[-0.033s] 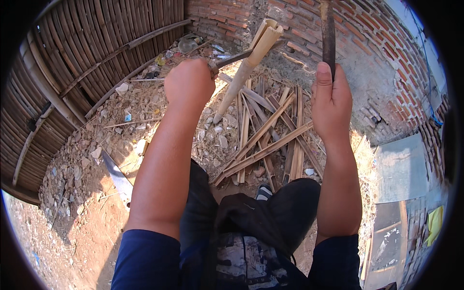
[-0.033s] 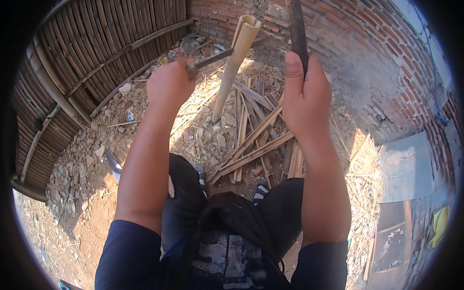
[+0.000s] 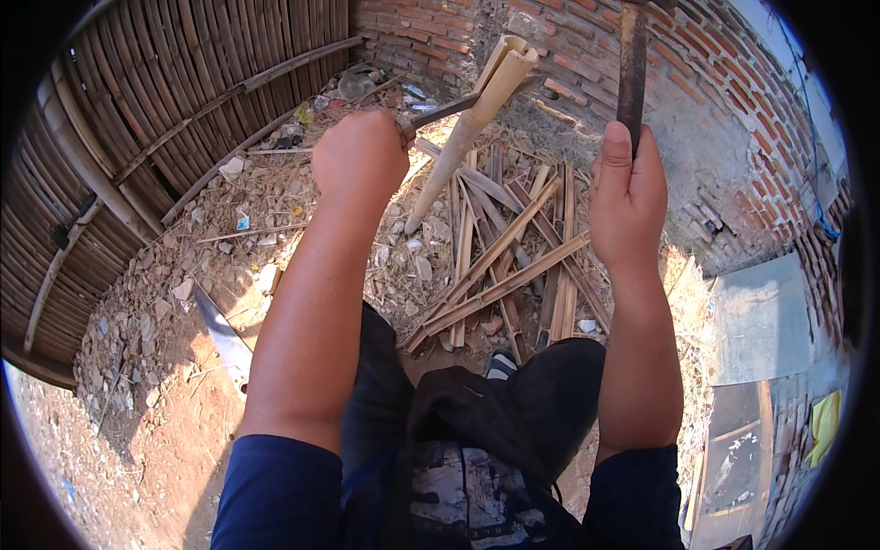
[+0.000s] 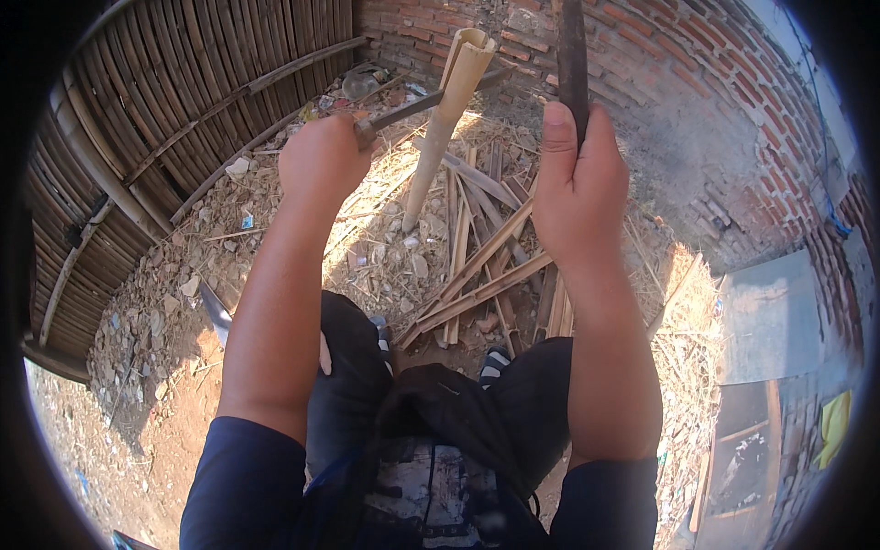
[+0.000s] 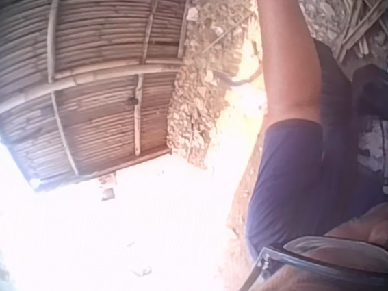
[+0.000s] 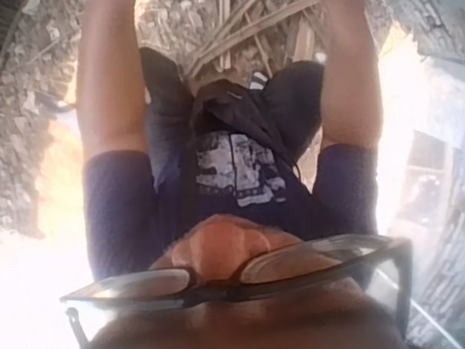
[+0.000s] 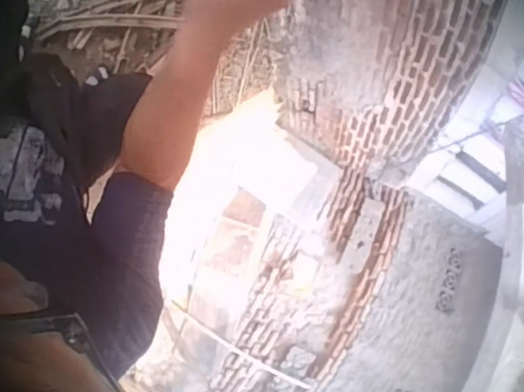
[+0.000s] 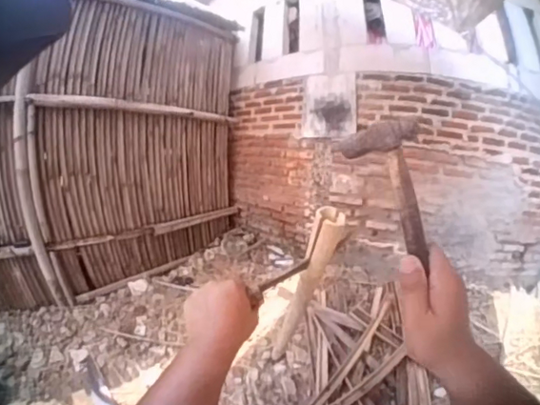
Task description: The person splits a length of bamboo into strips using a knife and a hammer, striking the back of the knife blade to drive it through the wood while holding the bamboo upright.
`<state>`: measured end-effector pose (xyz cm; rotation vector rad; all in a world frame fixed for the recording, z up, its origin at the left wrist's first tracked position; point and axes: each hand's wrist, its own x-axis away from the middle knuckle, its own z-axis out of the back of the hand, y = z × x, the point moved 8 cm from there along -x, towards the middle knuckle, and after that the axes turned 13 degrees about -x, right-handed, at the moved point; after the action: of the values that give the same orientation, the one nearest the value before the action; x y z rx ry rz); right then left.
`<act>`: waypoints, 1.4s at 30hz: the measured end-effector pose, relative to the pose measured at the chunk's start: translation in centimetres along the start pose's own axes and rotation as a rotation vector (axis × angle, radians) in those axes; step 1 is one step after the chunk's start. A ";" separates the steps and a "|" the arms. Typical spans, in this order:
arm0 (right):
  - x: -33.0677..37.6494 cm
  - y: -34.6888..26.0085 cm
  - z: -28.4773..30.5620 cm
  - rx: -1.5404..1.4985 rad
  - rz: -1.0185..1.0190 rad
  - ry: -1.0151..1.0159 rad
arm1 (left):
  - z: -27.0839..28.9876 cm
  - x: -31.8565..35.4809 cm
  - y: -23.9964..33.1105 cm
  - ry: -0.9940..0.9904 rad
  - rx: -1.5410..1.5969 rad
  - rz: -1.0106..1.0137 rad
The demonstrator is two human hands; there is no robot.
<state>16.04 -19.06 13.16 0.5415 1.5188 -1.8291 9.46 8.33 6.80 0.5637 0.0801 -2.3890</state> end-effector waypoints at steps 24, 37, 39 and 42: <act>2.2 3.4 -3.2 0.313 -0.153 -0.388 | -5.9 2.6 0.2 -0.008 0.174 0.040; 6.1 6.7 4.4 -0.241 -0.102 0.005 | -5.7 1.4 1.8 0.004 0.191 -0.062; 7.1 9.1 5.0 -0.331 -0.170 0.056 | -5.5 1.8 2.3 -0.024 0.202 -0.067; 8.7 10.8 5.6 -0.457 -0.339 0.073 | -5.3 2.5 2.7 0.045 0.169 -0.099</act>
<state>18.62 -27.44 1.05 0.1363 2.1005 -1.6257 11.45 5.83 1.25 0.7073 -0.0761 -2.4945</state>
